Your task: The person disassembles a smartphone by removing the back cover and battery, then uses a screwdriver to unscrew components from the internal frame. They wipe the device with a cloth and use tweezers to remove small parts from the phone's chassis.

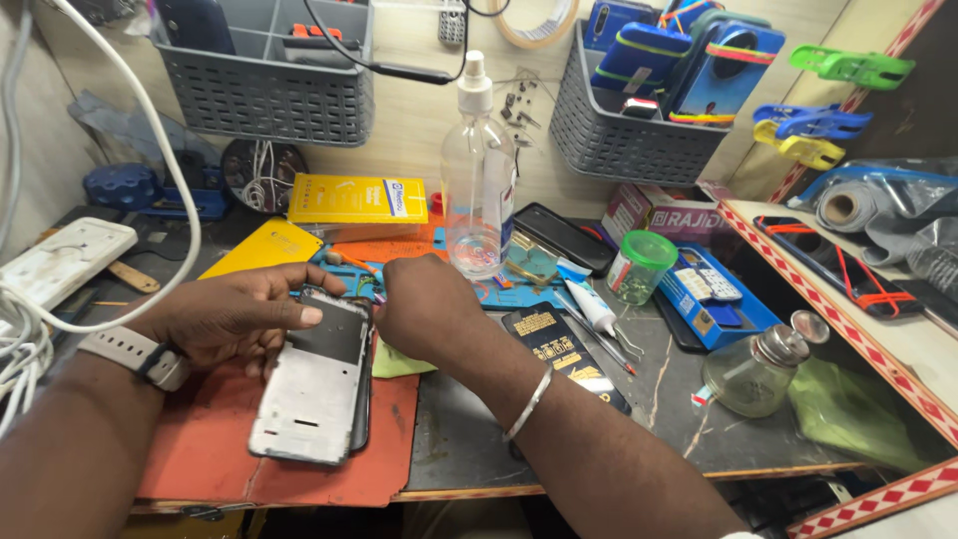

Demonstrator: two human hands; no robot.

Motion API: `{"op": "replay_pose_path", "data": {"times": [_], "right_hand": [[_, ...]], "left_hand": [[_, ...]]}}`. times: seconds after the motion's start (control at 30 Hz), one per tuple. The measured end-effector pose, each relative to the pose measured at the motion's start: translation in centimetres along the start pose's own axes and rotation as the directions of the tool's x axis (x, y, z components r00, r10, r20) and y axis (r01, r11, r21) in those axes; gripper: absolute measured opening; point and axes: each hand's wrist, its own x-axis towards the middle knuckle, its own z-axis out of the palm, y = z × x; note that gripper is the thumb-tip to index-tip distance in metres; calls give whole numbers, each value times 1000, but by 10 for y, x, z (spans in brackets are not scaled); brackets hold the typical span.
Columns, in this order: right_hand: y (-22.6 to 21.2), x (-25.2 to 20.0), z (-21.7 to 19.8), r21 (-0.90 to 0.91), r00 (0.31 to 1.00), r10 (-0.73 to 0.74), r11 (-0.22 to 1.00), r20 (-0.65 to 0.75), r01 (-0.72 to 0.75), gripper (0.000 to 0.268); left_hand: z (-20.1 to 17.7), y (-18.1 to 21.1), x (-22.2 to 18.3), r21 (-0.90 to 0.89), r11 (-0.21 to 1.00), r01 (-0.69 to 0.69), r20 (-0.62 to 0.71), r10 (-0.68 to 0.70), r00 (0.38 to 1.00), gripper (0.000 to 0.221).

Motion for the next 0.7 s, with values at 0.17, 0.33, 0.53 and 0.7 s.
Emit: {"op": "replay_pose_path", "data": {"times": [0.17, 0.33, 0.53, 0.7], "right_hand": [[3, -7, -29, 25, 996, -37, 999, -76, 39, 19], [45, -43, -108, -29, 967, 249, 968, -46, -251, 22], [157, -100, -114, -375, 828, 551, 749, -107, -547, 42], [152, -125, -88, -125, 795, 584, 787, -167, -604, 45]], "left_hand": [[4, 0, 0, 52, 998, 40, -36, -38, 999, 61], [-7, -7, 9, 260, 961, -94, 17, 93, 996, 53], [-17, -25, 28, 412, 886, -212, -88, 270, 959, 48], [-17, -23, 31, 348, 910, -226, -61, 263, 963, 41]]}}
